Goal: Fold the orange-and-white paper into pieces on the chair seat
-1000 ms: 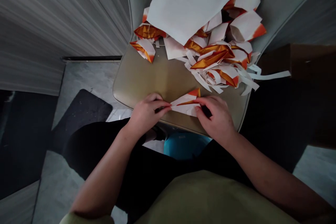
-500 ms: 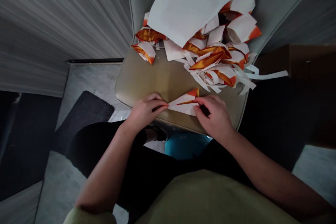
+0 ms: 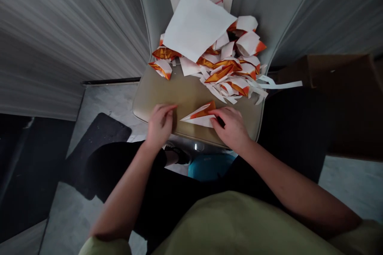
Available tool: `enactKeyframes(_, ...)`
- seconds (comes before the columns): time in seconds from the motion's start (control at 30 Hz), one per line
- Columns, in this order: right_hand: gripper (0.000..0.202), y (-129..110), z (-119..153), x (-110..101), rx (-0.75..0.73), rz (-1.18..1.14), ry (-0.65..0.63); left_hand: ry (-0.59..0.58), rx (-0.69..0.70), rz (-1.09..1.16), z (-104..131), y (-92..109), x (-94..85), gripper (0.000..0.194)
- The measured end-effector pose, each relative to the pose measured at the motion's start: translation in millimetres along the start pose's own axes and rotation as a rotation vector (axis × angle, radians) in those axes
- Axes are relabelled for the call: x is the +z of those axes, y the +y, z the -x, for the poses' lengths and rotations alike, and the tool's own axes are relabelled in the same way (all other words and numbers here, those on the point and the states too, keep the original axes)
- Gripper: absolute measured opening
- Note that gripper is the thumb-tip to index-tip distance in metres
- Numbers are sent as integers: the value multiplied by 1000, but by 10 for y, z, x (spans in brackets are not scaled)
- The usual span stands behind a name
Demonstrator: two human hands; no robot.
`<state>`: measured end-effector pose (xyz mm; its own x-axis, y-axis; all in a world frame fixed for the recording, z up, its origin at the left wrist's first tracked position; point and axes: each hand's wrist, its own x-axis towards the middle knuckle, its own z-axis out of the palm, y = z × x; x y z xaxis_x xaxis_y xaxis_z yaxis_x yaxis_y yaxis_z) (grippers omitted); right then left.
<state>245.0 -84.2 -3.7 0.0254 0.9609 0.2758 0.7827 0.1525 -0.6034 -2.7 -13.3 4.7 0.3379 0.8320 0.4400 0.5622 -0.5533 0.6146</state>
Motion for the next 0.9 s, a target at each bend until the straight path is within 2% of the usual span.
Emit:
enactKeyframes(0.03, 17, 0, 0, 6, -2, 5, -2, 69, 76, -43, 76, 94, 52, 29)
enactKeyframes(0.07, 16, 1, 1, 12, -3, 11, -5, 50, 165, -94, 158, 197, 110, 30)
enactKeyframes(0.13, 11, 6, 7, 18, 5, 11, 1, -67, 318, -218, 322, 404, 232, 33)
enactKeyframes(0.23, 12, 15, 4, -6, 5, -53, 79, -164, 364, -308, 503, 618, 404, 33)
enactKeyframes(0.33, 32, 33, -54, -64, -107, -101, 135, -203, 350, -349, 577, 666, 516, 36)
enactKeyframes(0.43, 46, 75, -162, -103, -245, -96, 28, -193, 337, -390, 578, 631, 553, 38)
enactKeyframes(0.57, 36, 145, -238, -85, -256, -66, -99, -195, 307, -410, 536, 609, 521, 37)
enactKeyframes(0.73, 34, 113, -141, -76, -234, -34, -109, -166, 188, -426, 481, 571, 456, 38)
enactKeyframes(0.9, 23, 40, -6, -23, -273, 72, -127, -120, 76, -463, 478, 526, 421, 44)
